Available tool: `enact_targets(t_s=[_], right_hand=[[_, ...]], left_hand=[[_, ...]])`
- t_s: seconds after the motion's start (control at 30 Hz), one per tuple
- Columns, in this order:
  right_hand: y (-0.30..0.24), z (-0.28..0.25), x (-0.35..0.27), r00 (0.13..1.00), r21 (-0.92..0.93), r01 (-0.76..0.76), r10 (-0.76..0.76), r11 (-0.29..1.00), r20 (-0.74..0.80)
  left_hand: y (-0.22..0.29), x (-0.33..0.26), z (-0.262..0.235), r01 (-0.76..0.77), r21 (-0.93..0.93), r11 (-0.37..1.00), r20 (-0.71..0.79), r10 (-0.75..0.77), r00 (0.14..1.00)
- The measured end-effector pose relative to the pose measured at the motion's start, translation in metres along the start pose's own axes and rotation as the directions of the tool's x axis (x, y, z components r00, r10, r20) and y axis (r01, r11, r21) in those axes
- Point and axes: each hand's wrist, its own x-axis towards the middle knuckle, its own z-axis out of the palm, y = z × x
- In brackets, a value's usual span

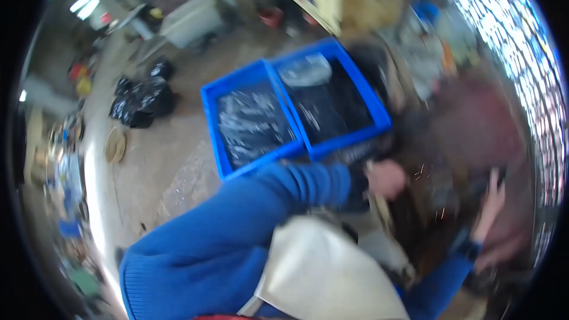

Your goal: The person picks up metal pieces from a blue bin, holds them against a grinding wheel, and places them into a different blue bin. They also pick up a small container from a blue bin, dip it into a bucket of liquid, and return it to the bin.

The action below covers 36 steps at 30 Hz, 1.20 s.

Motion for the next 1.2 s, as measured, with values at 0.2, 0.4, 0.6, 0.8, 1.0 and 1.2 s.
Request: enact_targets(t_s=[0.2, 0.4, 0.6, 0.8, 1.0, 1.2], right_hand=[[-0.099, -0.033, -0.137, 0.884, -0.114, 0.137, -0.173, 0.984, -0.435], [-0.136, -0.012, -0.251, 0.832, 0.02, -0.381, 0.353, 0.924, -0.428], [-0.027, 0.046, -0.281, 0.936, -0.448, -0.351, 0.294, 0.822, -0.194], [-0.048, 0.084, -0.29, 0.932, -0.534, -0.355, 0.337, 0.767, -0.136], [-0.048, 0.103, -0.289, 0.935, -0.591, -0.316, 0.349, 0.742, -0.062], [-0.061, 0.118, -0.283, 0.932, -0.589, -0.323, 0.356, 0.741, -0.062]], left_hand=[[0.097, 0.006, -0.035, 0.198, -0.261, 0.945, -0.082, -0.226, 0.971], [0.099, -0.028, -0.078, -0.18, -0.544, 0.82, -0.452, -0.106, 0.886], [-0.048, -0.143, -0.136, 0.311, -0.331, 0.891, -0.774, -0.445, 0.451], [-0.23, -0.253, -0.143, 0.721, -0.577, 0.384, -0.699, -0.689, -0.192], [-0.31, -0.254, -0.139, 0.773, -0.632, 0.052, -0.316, -0.928, -0.196], [-0.323, -0.228, -0.153, 0.849, -0.486, -0.208, -0.068, -0.959, -0.274]])
